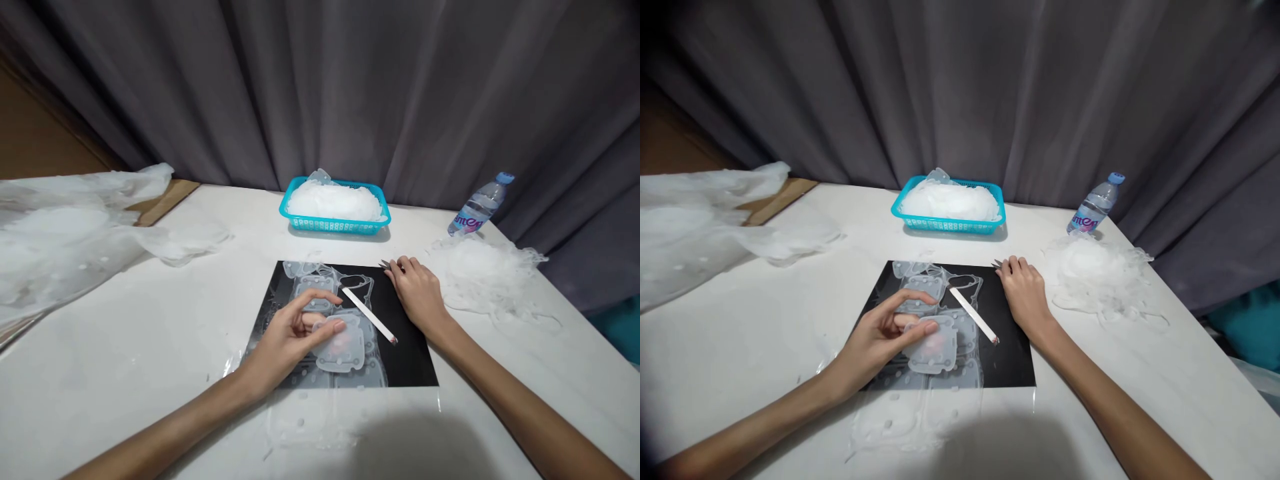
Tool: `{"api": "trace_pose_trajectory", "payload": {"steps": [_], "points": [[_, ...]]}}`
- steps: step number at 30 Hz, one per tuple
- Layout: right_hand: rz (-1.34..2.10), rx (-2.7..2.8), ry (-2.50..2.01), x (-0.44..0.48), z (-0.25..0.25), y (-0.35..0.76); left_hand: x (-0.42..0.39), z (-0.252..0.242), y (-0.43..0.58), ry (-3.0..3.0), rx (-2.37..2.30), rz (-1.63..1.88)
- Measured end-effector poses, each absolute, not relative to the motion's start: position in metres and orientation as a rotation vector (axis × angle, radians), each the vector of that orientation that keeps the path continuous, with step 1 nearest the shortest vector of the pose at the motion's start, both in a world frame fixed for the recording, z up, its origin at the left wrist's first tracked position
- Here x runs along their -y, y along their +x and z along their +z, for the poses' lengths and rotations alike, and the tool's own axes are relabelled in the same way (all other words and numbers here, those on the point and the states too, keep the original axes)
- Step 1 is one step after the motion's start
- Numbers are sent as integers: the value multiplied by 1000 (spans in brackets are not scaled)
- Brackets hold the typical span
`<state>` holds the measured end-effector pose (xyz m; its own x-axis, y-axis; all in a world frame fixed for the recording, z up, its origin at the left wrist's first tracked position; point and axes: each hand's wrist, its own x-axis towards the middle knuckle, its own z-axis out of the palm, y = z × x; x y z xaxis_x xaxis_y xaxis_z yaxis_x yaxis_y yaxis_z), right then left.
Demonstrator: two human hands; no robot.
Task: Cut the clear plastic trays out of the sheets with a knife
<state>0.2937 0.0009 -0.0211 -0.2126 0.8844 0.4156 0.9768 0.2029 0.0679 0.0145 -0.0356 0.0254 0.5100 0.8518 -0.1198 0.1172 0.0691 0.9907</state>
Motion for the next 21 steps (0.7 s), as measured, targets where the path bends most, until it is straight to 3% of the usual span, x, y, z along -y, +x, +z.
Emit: {"api": "trace_pose_trajectory", "payload": {"steps": [3, 8, 11, 17, 21], "points": [[-207, 2108, -1651, 9, -8, 283, 35, 24, 13, 1399, -916, 684], [842, 1919, -1210, 36, 23, 251, 33, 21, 12, 1381, -879, 706], [1131, 1823, -1136, 47, 28, 240, 32, 21, 11, 1380, -864, 726], [1168, 1772, -1148, 50, 33, 239, 31, 22, 10, 1436, -879, 720], [734, 1704, -1281, 31, 60, 279, 21, 27, -4, 1667, -911, 702]]}}
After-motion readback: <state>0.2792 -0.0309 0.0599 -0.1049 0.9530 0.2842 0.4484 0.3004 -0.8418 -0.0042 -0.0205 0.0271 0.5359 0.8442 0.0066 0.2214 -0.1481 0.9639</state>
